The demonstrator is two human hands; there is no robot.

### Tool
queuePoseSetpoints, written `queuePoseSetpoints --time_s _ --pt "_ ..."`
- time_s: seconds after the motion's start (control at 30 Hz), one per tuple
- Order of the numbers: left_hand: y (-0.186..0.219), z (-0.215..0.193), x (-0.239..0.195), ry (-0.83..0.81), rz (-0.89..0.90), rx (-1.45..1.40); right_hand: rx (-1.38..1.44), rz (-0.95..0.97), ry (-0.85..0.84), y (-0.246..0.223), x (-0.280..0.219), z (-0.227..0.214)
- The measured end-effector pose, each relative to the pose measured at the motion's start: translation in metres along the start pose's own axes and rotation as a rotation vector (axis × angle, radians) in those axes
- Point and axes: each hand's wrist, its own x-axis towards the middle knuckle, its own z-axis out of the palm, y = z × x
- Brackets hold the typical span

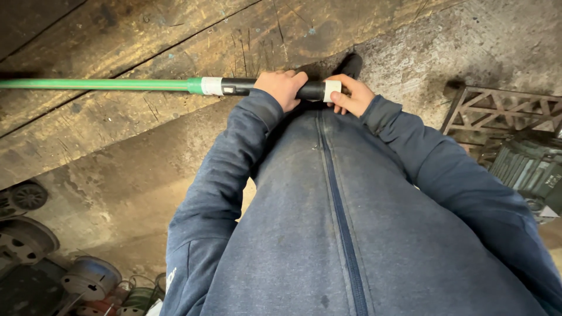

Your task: Connect a green pipe to a black handle assembly, including inspecting internal wiring and using a screwdriver to secure components.

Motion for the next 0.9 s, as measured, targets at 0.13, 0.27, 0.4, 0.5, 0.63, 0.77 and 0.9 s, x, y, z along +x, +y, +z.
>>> queuePoseSetpoints --time_s 0.13,0.27,0.4,0.5,0.63,0.77,0.9 --pt "0.0 0.001 0.0 0.009 0.003 -0.003 0.006 0.024 0.05 0.001 -0.003 0.004" --pt "0.0 0.003 0.0 0.024 0.008 -0.006 -0.09 -0.283 0.055 -0.011 -0.011 0.009" --pt "-0.001 0.001 0.001 0.016 0.006 -0.011 -0.447 -0.371 0.194 -0.046 -0.025 0.015" --pt "0.001 -0.002 0.001 0.013 0.007 -0.009 -0.451 -0.372 0.201 -0.046 -0.027 0.015" --pt "0.001 -0.003 0.001 0.015 0.009 -0.002 -0.674 -0.657 0.288 -0.036 -0.026 0.011" --pt "0.0 -0.003 0.001 0.002 0.002 -0.006 -0.645 -0.68 0.276 -0.036 -0.02 0.01" --pt "0.001 -0.004 0.002 -0.001 0.008 -0.006 0.029 -0.398 0.015 -0.022 -0.005 0.003"
